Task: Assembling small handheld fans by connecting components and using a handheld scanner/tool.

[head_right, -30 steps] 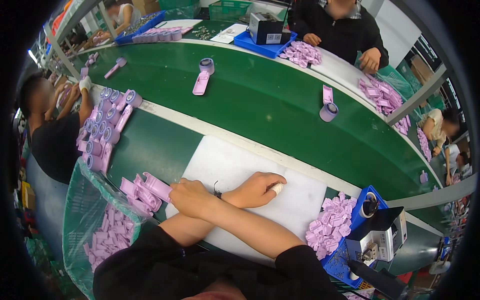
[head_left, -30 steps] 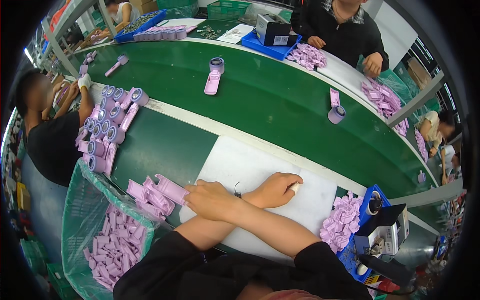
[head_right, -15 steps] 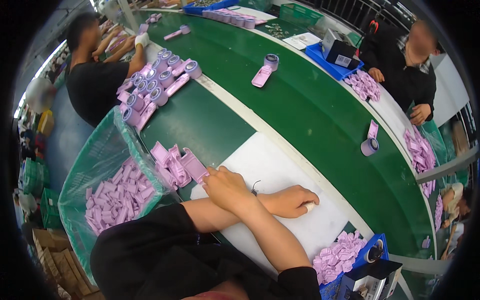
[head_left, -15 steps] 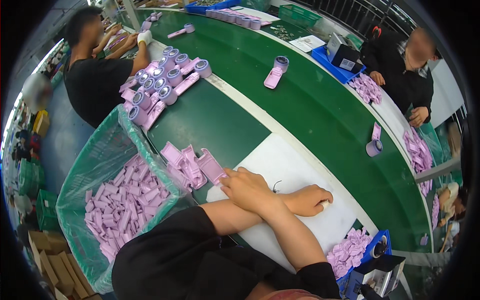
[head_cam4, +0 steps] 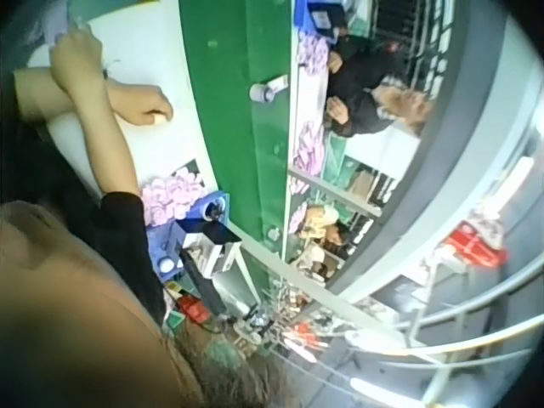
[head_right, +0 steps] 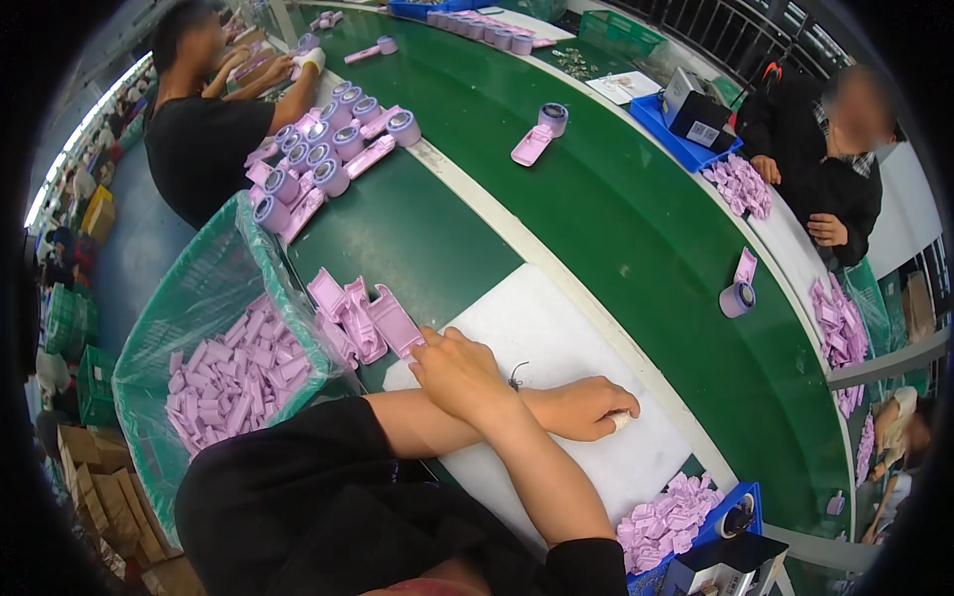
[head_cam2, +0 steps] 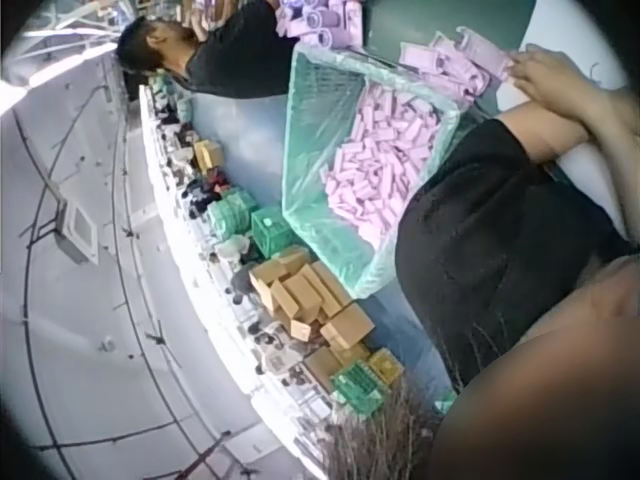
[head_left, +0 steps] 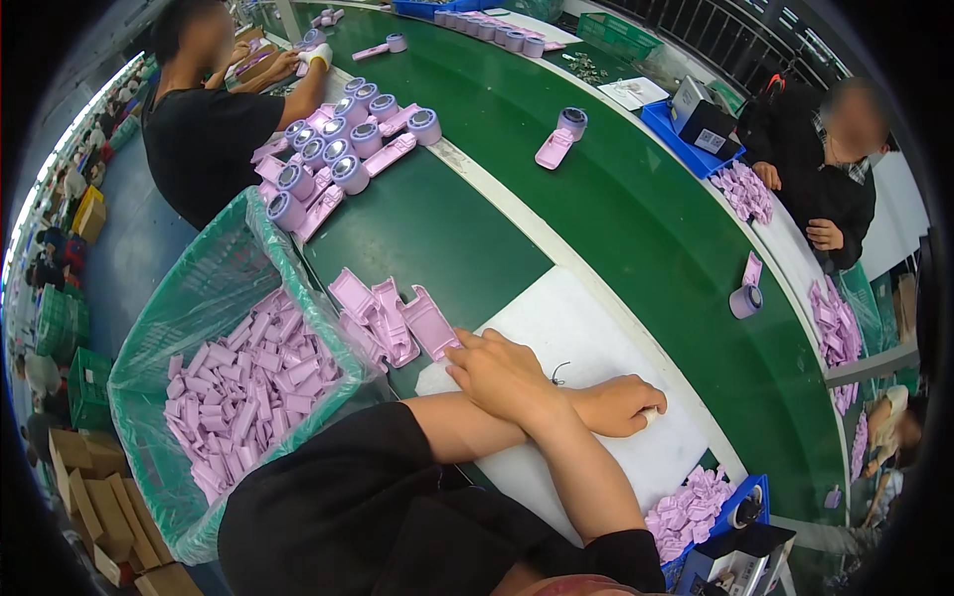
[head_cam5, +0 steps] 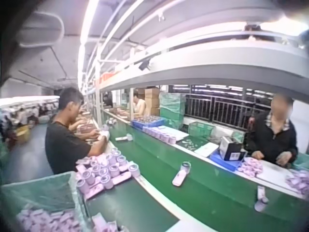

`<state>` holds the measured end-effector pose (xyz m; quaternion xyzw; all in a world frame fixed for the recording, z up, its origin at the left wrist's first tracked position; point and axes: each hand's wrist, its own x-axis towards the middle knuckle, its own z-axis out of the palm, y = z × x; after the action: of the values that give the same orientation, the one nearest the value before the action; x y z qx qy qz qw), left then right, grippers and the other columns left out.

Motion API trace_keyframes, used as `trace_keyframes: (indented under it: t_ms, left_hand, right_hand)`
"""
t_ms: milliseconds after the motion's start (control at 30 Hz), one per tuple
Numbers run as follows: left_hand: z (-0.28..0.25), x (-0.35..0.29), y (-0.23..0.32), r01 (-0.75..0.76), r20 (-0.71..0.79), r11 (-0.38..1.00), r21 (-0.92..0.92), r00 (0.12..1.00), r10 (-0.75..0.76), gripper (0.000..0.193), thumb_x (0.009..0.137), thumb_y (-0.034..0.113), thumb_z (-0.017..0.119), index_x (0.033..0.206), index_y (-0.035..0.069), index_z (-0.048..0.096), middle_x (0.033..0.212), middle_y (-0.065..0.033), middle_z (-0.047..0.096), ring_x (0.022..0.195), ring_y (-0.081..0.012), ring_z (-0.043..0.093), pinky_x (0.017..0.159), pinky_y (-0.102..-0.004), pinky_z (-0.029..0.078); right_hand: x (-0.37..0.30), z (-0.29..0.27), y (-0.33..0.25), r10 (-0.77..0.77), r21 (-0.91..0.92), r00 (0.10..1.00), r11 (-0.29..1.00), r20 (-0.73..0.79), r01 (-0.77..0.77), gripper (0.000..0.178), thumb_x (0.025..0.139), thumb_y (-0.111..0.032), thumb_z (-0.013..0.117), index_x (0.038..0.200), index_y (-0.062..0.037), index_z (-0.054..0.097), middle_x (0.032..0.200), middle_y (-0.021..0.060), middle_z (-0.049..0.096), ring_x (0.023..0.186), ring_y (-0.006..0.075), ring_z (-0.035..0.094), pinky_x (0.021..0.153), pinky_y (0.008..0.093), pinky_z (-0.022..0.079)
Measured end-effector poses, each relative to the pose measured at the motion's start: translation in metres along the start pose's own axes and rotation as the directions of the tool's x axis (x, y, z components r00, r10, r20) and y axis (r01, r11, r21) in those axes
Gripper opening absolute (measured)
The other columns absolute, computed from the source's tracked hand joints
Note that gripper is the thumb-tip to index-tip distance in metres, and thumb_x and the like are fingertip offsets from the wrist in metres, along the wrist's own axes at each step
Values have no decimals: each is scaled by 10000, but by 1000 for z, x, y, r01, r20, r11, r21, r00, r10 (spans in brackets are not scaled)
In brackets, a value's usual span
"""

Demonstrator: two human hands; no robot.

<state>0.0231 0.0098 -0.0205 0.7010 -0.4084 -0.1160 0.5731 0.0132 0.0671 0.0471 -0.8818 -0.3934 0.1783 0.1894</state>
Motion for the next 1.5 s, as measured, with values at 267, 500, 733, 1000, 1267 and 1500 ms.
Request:
trace_keyframes:
  t_ms: [267, 500, 733, 1000, 1267, 1500]
  left_hand:
    - [-1, -2, 1, 17, 20, 1000, 3, 1000, -17, 271, 791, -16, 522, 1026, -9, 658, 764, -127, 648, 749, -309, 599, 699, -390, 485]
    - [-2, 2, 1, 4, 18, 1000, 29, 1000, -4, 302, 773, -13, 511, 1034, -30, 661, 878, -149, 692, 790, -322, 623, 745, -373, 497]
    - [-8, 0, 7, 42, 33, 999, 32, 999, -44, 303, 773, -14, 511, 1036, -34, 661, 889, -155, 698, 793, -324, 630, 744, -375, 499]
    - [-6, -3, 8, 41, 51, 999, 19, 998, -42, 278, 810, 3, 524, 1058, -11, 650, 831, -155, 677, 781, -332, 611, 760, -397, 500]
    - [-1, 1, 3, -60, 36, 998, -2, 998, 60, 268, 800, 12, 538, 1037, -13, 662, 941, -169, 708, 835, -347, 641, 785, -394, 511]
    - [-9, 5, 11, 18, 45, 1000, 9, 999, -19, 304, 780, -1, 562, 1069, -22, 655, 972, -157, 714, 806, -345, 649, 759, -385, 519]
  right_hand:
    - [2, 8, 0, -32, 12, 994, 999, -101, 33, 264, 958, -200, 507, 1113, -61, 671, 1270, 83, 590, 993, 307, 581, 813, 411, 521]
    - [1, 6, 1, -60, -22, 984, 998, -170, 57, 223, 931, -159, 536, 1050, -43, 685, 1157, 97, 621, 927, 318, 602, 758, 416, 535]
    - [1, 6, 0, -25, 9, 994, 1000, -111, 26, 255, 971, -208, 489, 1098, -93, 679, 1281, 44, 600, 996, 298, 572, 814, 398, 521]
    - [1, 3, -3, -5, -26, 999, 1000, -49, 4, 236, 948, -191, 505, 1085, -86, 666, 1246, 37, 608, 972, 304, 569, 810, 398, 519]
    - [2, 19, 8, 40, 15, 982, 999, -186, -38, 214, 931, -154, 506, 1059, -81, 662, 1222, 56, 603, 969, 303, 567, 812, 395, 516]
    - [14, 42, 17, 13, 107, 957, 994, -289, 19, 125, 820, -56, 554, 821, -30, 676, 943, 72, 654, 802, 313, 572, 712, 391, 508]
